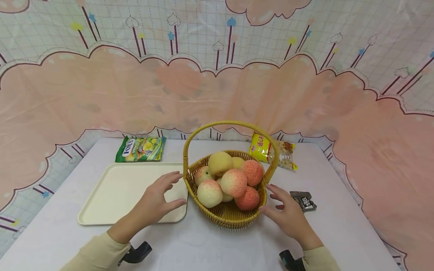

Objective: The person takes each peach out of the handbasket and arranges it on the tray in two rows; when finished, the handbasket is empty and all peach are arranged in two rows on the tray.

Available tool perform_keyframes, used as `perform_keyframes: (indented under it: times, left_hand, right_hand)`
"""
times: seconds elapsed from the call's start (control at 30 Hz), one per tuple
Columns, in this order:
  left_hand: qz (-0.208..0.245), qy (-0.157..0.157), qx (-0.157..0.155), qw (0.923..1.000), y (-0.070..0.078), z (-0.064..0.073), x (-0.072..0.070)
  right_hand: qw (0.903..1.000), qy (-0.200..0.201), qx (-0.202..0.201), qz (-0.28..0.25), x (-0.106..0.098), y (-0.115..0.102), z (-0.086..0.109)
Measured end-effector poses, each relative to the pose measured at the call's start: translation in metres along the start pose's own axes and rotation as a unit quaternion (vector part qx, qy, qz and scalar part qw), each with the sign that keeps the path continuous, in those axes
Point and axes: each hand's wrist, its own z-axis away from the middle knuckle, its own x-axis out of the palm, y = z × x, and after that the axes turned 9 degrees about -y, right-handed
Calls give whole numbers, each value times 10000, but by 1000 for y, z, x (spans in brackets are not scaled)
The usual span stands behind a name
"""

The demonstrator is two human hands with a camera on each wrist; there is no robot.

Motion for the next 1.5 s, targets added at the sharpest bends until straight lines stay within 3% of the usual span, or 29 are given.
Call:
perform_keyframes:
  times: [0.37,0.73,1.2,1.5]
  left_hand:
    - [286,-366,353,9983,12,-20,24]
    - [592,-554,331,9962,17,-34,37]
    - [319,-926,59,9952,20,-43,38]
    - [561,-705,92,9959,20,-44,41]
  right_hand:
    - [9977,-279,340,-525,11,7,-3]
    - [9932,-481,552,-909,12,8,-5]
    - [9914,-517,504,-1089,12,10,-8]
    - [9912,-559,512,-1087,11,12,-9]
